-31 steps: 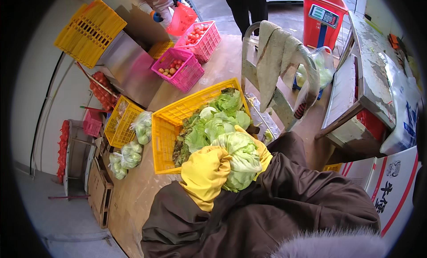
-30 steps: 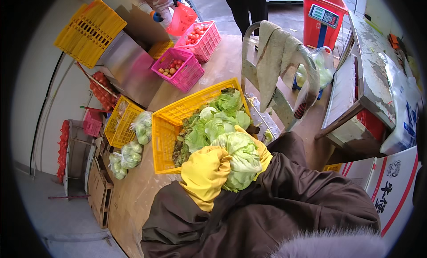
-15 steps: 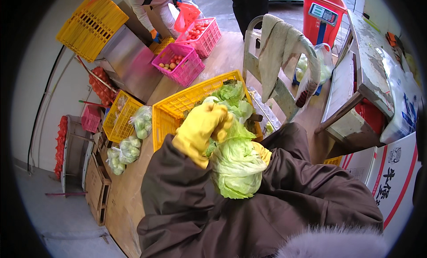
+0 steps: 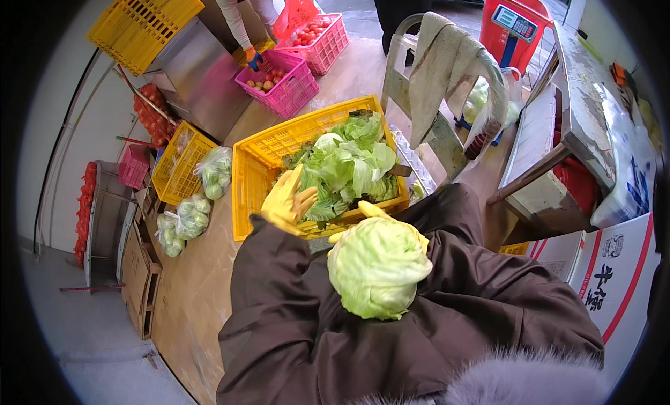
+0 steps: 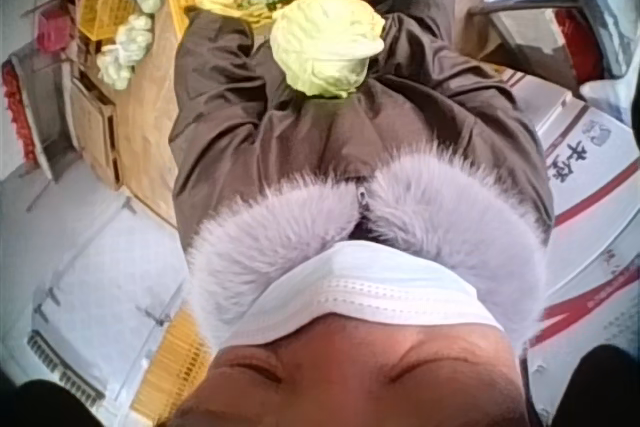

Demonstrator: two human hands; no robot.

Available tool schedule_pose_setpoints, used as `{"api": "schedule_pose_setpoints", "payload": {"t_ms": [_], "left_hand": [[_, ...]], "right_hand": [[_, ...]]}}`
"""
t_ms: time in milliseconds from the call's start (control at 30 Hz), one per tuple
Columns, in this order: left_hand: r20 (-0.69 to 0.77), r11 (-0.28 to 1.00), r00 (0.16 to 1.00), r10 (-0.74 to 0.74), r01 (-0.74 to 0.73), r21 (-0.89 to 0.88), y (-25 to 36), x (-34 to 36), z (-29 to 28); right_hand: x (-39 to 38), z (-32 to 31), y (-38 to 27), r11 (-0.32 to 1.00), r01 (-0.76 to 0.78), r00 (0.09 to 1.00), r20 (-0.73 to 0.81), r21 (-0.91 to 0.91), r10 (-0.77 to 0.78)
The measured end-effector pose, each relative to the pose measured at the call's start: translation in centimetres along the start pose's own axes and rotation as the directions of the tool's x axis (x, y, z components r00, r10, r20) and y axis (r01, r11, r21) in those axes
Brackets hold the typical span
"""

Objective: The person removes outer leaves from cabbages in a yellow crate, using a knife to cut the core and placing trimmed cabbages on a nearby table. The person handles each cabbage individually, peeling away leaves and trimming the base before moving to the next one.

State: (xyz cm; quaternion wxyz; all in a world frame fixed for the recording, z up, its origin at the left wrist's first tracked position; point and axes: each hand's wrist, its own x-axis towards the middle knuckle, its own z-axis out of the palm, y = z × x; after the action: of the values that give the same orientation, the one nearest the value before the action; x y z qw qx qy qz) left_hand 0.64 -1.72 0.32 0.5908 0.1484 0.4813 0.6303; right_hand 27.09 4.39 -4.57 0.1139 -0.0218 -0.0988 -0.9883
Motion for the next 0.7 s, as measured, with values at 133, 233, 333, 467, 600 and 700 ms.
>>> {"api": "schedule_pose_setpoints", "payload": {"t_ms": [133,233,333,467,600,700], "left_hand": [[-0.104,0.945,0.949,0.299,-0.279,0.170,-1.8,-7.3,2.4],[-0.060,0.875,0.883,0.465,-0.449,0.182,-3.9,-9.8,7.8],[0.544,0.079,0.637,0.546,-0.685,0.724,-4.7,-10.8,11.6],[0.182,0.913,0.895,0.407,-0.404,-0.055,-4.2,-9.9,11.2],[0.456,-0.171,0.451,0.767,-0.541,0.823,-4.9,-7.9,9.0],[0.613,-0.346,0.323,0.721,-0.599,0.722,-6.2,-6.6,8.8]], "right_hand": [[-0.1,0.7,-0.6,0.998,0.023,0.993,0.121,-0.065,-0.015],[-0.4,2.1,-0.6,0.893,0.368,0.922,0.229,-0.259,-0.313],[-1.0,4.4,-0.3,0.573,0.704,0.708,0.345,-0.420,-0.617],[-3.0,8.7,0.7,0.668,0.564,0.787,0.074,-0.486,-0.612],[-6.8,12.8,0.0,0.351,0.464,0.737,0.134,-0.813,-0.663],[-7.6,12.6,1.0,0.112,0.477,0.609,0.236,-0.872,-0.758]]}}
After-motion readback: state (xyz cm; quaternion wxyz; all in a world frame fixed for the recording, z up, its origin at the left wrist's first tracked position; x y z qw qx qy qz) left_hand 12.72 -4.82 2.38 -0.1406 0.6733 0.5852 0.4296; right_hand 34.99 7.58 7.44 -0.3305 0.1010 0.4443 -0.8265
